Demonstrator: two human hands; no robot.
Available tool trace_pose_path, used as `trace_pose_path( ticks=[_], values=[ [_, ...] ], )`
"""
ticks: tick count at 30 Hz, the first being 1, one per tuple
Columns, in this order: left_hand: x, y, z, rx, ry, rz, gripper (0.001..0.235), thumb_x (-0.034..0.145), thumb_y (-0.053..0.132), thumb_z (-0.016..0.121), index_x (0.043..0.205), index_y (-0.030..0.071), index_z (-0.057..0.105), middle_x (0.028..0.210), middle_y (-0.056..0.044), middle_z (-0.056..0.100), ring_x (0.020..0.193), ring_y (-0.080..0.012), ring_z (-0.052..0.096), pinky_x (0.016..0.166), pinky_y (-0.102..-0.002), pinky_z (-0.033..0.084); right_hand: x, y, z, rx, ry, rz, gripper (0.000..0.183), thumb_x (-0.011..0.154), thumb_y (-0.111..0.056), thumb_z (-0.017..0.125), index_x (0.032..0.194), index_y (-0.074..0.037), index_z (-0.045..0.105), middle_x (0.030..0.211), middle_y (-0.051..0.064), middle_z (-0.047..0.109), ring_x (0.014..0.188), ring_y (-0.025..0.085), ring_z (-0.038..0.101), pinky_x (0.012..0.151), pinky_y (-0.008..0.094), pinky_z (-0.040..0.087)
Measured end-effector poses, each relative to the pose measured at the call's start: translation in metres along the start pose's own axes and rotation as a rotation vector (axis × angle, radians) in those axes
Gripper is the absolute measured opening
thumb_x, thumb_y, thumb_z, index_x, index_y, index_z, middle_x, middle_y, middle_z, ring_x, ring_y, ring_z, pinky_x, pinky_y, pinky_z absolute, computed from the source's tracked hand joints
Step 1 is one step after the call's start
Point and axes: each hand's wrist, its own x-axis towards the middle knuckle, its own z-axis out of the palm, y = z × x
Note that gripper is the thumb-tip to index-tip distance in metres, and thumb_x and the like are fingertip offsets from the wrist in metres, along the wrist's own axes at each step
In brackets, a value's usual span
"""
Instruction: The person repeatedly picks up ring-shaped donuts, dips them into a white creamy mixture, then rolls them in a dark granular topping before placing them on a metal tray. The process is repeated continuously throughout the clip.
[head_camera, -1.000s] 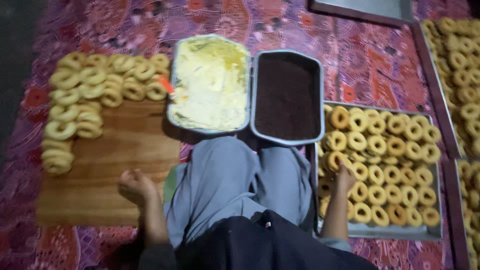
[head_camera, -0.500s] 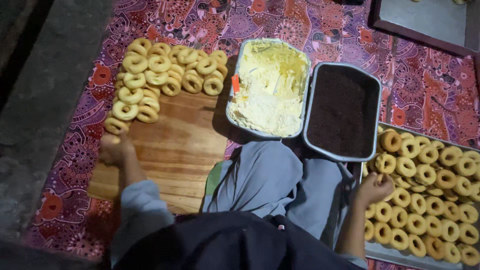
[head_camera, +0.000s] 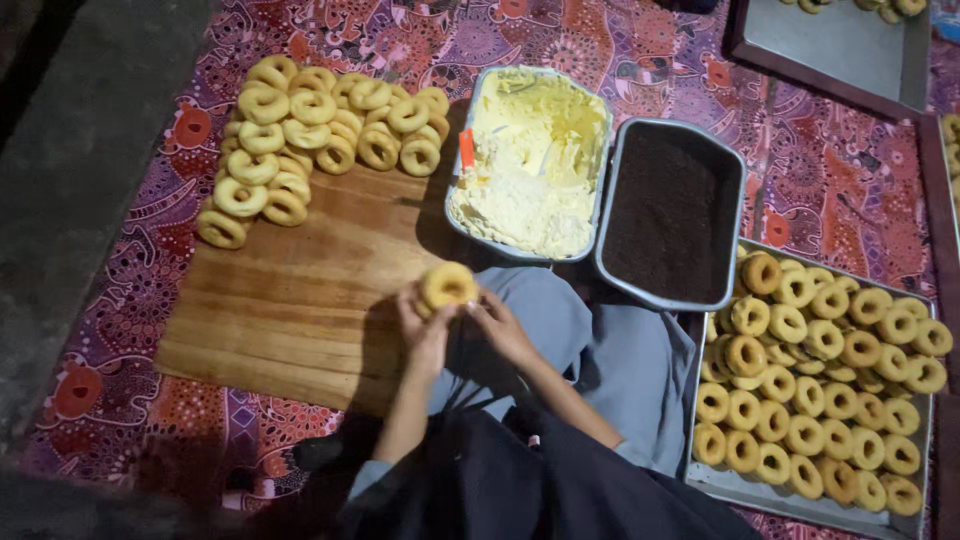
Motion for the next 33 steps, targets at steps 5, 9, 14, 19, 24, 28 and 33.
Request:
trace_pose_path(
  ticks=[5,9,14,19,24,28,33],
  values=[
    [-0.004,-0.012,0.035,-0.166,0.022,-0.22,0.039,0.097,0.026,0.064,0.131,0.011,0.052,0.12,-0.005,0.06,0.111,-0.0194,0.06,0.094,-0.039,0.051,-0.003,-0.057,-0.02,0.008,0.396,-0.055,0.037,0.106,-0.025,0.059,0.134,-0.001,0.061,0.111,0.015,0.072,0.085,0.02,0.06,0.076,0.037,0.051],
    [0.019,-0.027,0.035,-0.216,0.16,-0.479,0.047,0.101,0.051,0.049,0.127,0.015,0.062,0.111,-0.002,0.071,0.1,-0.0178,0.065,0.079,-0.035,0.05,-0.022,-0.098,-0.031,-0.428,0.053,-0.63,0.048,0.086,-0.014,0.073,0.13,-0.003,0.06,0.125,0.015,0.065,0.109,0.027,0.061,0.089,0.039,0.051],
    [0.045,-0.044,0.02,-0.131,0.097,-0.449,0.045,0.1,0.05,0.048,0.125,0.016,0.063,0.114,-0.001,0.068,0.106,-0.0169,0.064,0.094,-0.039,0.053,0.015,-0.113,-0.042,-0.633,-0.13,-0.555,0.039,0.078,-0.012,0.079,0.116,-0.007,0.069,0.091,0.011,0.068,0.086,0.03,0.06,0.088,0.043,0.048],
    [0.077,-0.068,-0.012,-0.213,0.143,-0.436,0.047,0.107,0.059,0.049,0.103,0.013,0.058,0.1,-0.004,0.061,0.101,-0.0229,0.062,0.096,-0.046,0.053,0.106,-0.121,-0.063,-0.73,0.172,-0.588,0.036,0.079,-0.011,0.077,0.114,-0.01,0.072,0.089,0.008,0.071,0.09,0.031,0.059,0.089,0.042,0.049],
    [0.108,-0.076,-0.018,-0.251,0.186,-0.445,0.048,0.104,0.056,0.043,0.104,0.01,0.057,0.107,-0.006,0.064,0.106,-0.024,0.064,0.099,-0.047,0.054,0.085,-0.116,-0.045,-0.602,0.043,-0.665,0.034,0.076,-0.013,0.078,0.109,-0.008,0.074,0.094,0.009,0.074,0.086,0.03,0.062,0.084,0.041,0.051],
    [0.116,-0.072,-0.011,-0.142,0.13,-0.47,0.052,0.104,0.051,0.041,0.132,0.011,0.06,0.127,-0.007,0.065,0.117,-0.0225,0.061,0.1,-0.042,0.047,0.072,-0.111,-0.046,-0.527,-0.037,-0.646,0.03,0.079,-0.013,0.078,0.109,-0.01,0.075,0.087,0.008,0.072,0.085,0.027,0.065,0.083,0.04,0.053],
    [0.107,-0.076,-0.011,-0.226,0.044,-0.375,0.053,0.111,0.048,0.042,0.138,0.004,0.054,0.132,-0.01,0.061,0.124,-0.0251,0.059,0.111,-0.046,0.047,0.097,-0.116,-0.069,-0.79,0.214,-0.524,0.033,0.075,-0.01,0.081,0.108,-0.01,0.077,0.084,0.008,0.073,0.086,0.031,0.061,0.083,0.042,0.052]
  ],
)
